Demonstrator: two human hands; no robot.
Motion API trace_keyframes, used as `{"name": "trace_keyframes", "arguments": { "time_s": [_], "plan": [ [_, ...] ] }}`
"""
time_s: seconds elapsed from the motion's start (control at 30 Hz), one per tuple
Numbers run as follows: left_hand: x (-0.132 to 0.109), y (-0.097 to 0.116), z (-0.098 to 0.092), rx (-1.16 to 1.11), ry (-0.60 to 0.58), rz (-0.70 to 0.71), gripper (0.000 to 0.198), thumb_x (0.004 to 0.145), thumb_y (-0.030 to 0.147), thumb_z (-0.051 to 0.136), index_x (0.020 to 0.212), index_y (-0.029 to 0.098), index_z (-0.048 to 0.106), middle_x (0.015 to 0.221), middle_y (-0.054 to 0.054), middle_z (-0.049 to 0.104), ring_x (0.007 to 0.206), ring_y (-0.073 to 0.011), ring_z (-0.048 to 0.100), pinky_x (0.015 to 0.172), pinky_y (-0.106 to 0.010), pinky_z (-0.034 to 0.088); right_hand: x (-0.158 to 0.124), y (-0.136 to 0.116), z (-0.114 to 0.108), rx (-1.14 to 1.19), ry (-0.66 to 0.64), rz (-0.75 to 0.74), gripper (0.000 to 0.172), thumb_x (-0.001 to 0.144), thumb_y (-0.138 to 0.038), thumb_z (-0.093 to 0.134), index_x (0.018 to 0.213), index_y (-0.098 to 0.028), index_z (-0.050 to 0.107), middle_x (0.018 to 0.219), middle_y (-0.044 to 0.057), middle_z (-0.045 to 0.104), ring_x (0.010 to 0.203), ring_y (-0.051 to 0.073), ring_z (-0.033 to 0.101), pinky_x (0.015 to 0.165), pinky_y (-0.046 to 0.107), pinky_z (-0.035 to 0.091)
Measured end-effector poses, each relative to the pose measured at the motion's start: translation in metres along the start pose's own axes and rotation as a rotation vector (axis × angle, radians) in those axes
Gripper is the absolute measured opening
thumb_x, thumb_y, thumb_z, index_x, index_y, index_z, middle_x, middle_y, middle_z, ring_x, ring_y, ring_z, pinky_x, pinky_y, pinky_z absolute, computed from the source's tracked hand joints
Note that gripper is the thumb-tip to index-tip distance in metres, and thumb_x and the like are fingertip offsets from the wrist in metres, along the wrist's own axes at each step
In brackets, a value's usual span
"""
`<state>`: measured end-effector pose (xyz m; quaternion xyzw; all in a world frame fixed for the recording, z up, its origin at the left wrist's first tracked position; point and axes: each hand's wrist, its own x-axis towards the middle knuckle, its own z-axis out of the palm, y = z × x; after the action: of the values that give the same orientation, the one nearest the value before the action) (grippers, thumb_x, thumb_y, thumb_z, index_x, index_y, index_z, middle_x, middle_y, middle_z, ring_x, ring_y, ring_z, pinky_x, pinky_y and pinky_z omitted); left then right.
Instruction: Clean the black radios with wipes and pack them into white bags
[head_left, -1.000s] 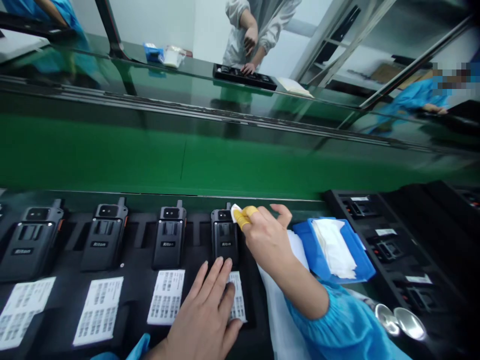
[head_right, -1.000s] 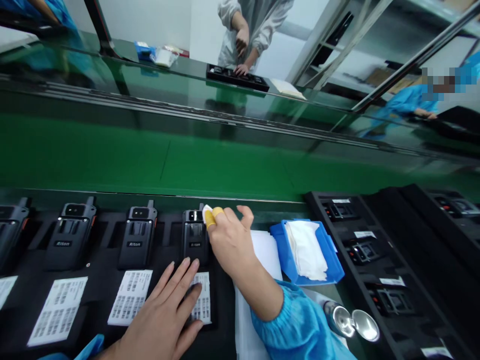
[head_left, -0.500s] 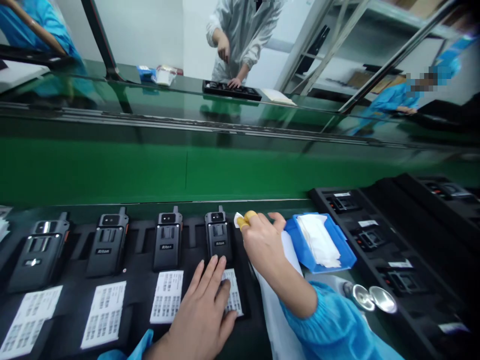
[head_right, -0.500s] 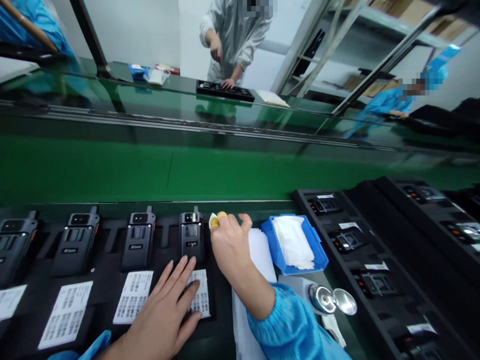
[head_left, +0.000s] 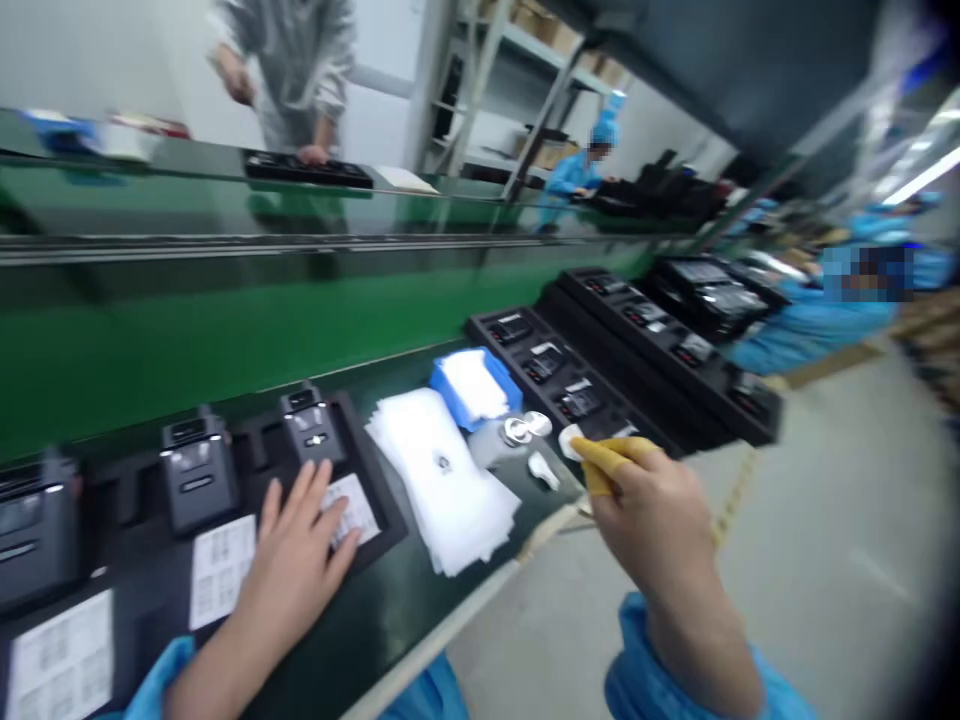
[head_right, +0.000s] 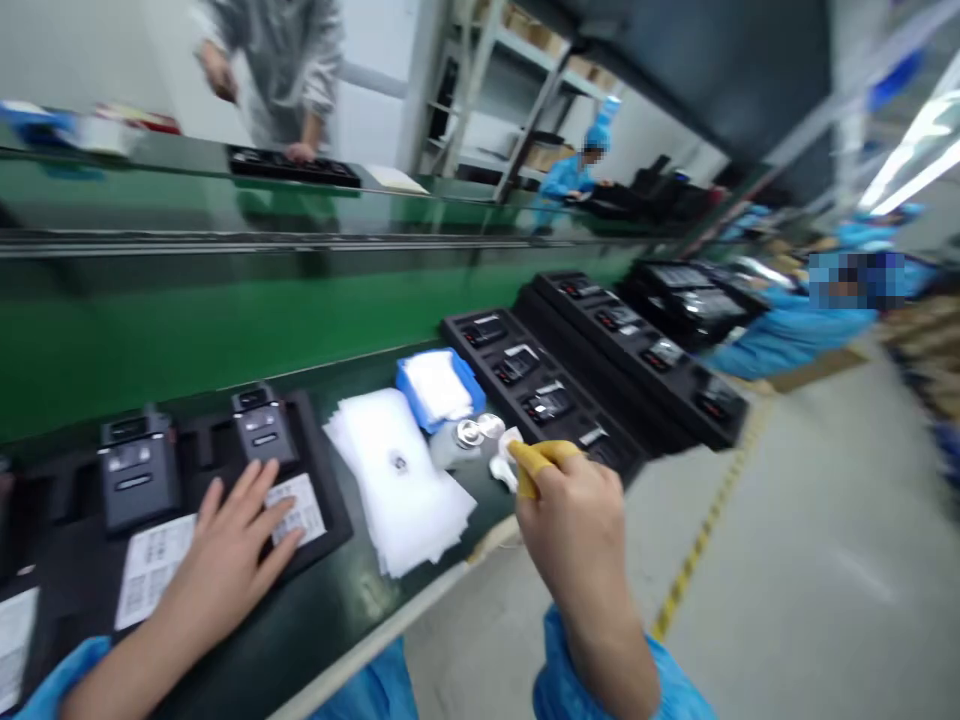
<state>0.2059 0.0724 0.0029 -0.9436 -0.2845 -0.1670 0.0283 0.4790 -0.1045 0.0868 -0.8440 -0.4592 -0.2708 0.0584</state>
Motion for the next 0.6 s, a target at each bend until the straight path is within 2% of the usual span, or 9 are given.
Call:
{"name": "trace_keyframes", "arguments": {
  "time_s": [0.1,0.17,0.3,0.4,0.5,0.6],
  "plan": [
    [0.005,-0.001,0.001,0.007,0.052,0.070,0.038,0.089,0.032,0.036,0.097,0.012,0.068,0.131,-0.024,0.052,0.124,-0.0395,0.046,0.101,-0.064,0.028,-0.019,0.011,0.010,-0.051,-0.302,0.109,0.027,0.079,-0.012,0.047,0.080,-0.020,0.072,0.076,0.005,0.063,0.062,0.014,0.054,0.059,0.028,0.034],
    [0.006,0.000,-0.003,-0.006,0.075,0.101,0.039,0.089,0.033,0.034,0.097,0.013,0.067,0.131,-0.023,0.052,0.124,-0.0398,0.046,0.101,-0.065,0.026,-0.029,0.012,0.025,-0.069,-0.370,0.165,0.025,0.080,-0.012,0.048,0.074,-0.019,0.071,0.073,0.004,0.062,0.060,0.013,0.054,0.057,0.027,0.033],
    [0.004,0.002,-0.019,-0.045,0.060,0.123,0.036,0.088,0.033,0.035,0.097,0.017,0.066,0.127,-0.020,0.056,0.125,-0.0402,0.043,0.104,-0.066,0.020,-0.038,0.002,0.059,-0.060,-0.371,0.169,0.022,0.078,-0.010,0.051,0.074,-0.019,0.071,0.077,0.004,0.065,0.067,0.014,0.057,0.059,0.026,0.034],
    [0.000,0.002,-0.025,-0.066,0.034,0.115,0.041,0.091,0.027,0.027,0.085,0.021,0.067,0.108,-0.016,0.066,0.123,-0.0395,0.047,0.102,-0.068,0.019,-0.038,-0.002,0.077,-0.049,-0.351,0.156,0.022,0.075,-0.007,0.052,0.076,-0.019,0.070,0.082,0.006,0.066,0.076,0.017,0.058,0.063,0.027,0.035],
    [-0.007,-0.002,-0.023,-0.062,0.067,0.077,0.046,0.091,0.030,0.022,0.079,0.021,0.066,0.099,-0.015,0.069,0.119,-0.0417,0.050,0.098,-0.071,0.023,-0.033,0.004,0.090,-0.051,-0.308,0.177,0.019,0.077,-0.008,0.051,0.077,-0.016,0.069,0.085,0.008,0.066,0.075,0.017,0.056,0.064,0.027,0.035],
    [-0.016,-0.010,-0.015,-0.135,0.101,0.056,0.036,0.089,0.033,0.033,0.088,0.019,0.066,0.107,-0.016,0.067,0.120,-0.0439,0.048,0.098,-0.072,0.020,-0.026,0.012,0.097,-0.032,-0.262,0.174,0.020,0.077,-0.008,0.052,0.066,-0.017,0.066,0.073,0.003,0.063,0.066,0.014,0.053,0.060,0.025,0.033]
  ]
}}
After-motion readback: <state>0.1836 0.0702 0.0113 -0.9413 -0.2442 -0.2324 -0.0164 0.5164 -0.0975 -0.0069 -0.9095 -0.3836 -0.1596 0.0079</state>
